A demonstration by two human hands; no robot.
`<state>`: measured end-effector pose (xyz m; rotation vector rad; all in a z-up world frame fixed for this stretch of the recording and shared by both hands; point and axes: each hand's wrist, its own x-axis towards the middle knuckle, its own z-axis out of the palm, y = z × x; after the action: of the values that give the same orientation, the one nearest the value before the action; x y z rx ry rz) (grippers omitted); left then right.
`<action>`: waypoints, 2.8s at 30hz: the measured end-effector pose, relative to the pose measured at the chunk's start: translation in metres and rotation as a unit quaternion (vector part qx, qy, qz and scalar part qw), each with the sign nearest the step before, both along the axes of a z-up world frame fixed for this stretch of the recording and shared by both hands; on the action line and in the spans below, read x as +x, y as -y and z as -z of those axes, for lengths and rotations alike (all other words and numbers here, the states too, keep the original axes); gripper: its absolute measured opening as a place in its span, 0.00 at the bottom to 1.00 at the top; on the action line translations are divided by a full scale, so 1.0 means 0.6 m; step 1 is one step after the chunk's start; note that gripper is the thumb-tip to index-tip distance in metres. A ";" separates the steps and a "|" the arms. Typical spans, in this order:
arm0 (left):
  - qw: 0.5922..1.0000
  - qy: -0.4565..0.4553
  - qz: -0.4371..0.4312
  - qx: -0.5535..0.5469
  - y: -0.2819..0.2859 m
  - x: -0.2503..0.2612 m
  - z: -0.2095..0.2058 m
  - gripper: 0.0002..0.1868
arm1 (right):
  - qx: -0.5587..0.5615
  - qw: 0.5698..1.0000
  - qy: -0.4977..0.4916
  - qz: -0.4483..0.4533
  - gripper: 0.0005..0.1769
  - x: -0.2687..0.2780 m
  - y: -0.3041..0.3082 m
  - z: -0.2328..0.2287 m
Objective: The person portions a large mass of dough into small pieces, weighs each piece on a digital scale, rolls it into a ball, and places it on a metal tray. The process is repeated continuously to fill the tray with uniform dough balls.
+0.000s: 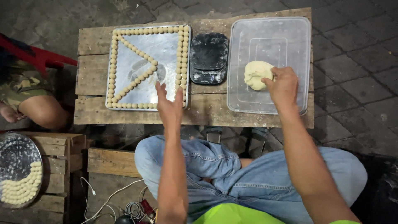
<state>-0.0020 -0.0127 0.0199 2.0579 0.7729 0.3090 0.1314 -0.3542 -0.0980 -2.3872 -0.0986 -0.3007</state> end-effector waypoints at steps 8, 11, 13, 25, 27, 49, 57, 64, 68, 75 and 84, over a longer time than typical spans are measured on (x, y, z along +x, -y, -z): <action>0.954 0.105 0.268 0.087 0.257 0.037 0.026 0.38 | -0.026 0.999 0.027 0.006 0.17 0.008 0.008 0.046; 0.896 0.028 0.386 0.217 0.327 0.094 0.106 0.47 | -0.034 0.998 0.060 0.004 0.12 0.007 0.004 0.031; 0.869 -0.028 0.419 0.263 0.349 0.124 0.153 0.54 | -0.024 0.997 0.074 -0.005 0.10 0.012 0.004 0.024; 0.851 -0.117 0.376 0.347 0.360 0.147 0.204 0.37 | 0.039 0.998 -0.045 0.002 0.16 0.010 0.025 -0.019; 0.826 -0.132 0.363 0.410 0.364 0.152 0.214 0.37 | 0.078 0.994 -0.076 0.004 0.17 0.003 0.020 -0.055; 0.890 0.159 0.126 -0.407 0.284 0.149 0.148 0.17 | 0.416 0.887 -0.200 -0.002 0.16 -0.014 -0.055 -0.100; 0.854 0.175 0.128 -0.472 0.293 0.154 0.121 0.16 | 0.650 0.720 -0.210 0.122 0.10 -0.009 -0.054 -0.103; 0.962 0.131 0.164 -0.176 0.315 0.190 0.165 0.10 | 0.693 0.698 -0.104 0.142 0.09 0.012 0.002 -0.116; 0.942 0.209 0.258 0.043 0.314 0.222 0.207 0.06 | 0.651 0.741 -0.097 0.133 0.08 0.014 -0.008 -0.101; 0.938 0.250 0.240 -0.013 0.315 0.171 0.129 0.25 | 0.535 0.827 -0.116 0.124 0.13 0.002 -0.019 -0.119; 0.962 0.112 0.102 -0.229 0.237 0.208 0.084 0.11 | 0.453 0.876 -0.151 0.068 0.08 -0.015 -0.045 -0.155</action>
<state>0.1229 -0.1551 -0.0304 1.6137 0.4376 0.2172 0.1222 -0.3270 -0.0048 -1.4707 0.2995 -0.0093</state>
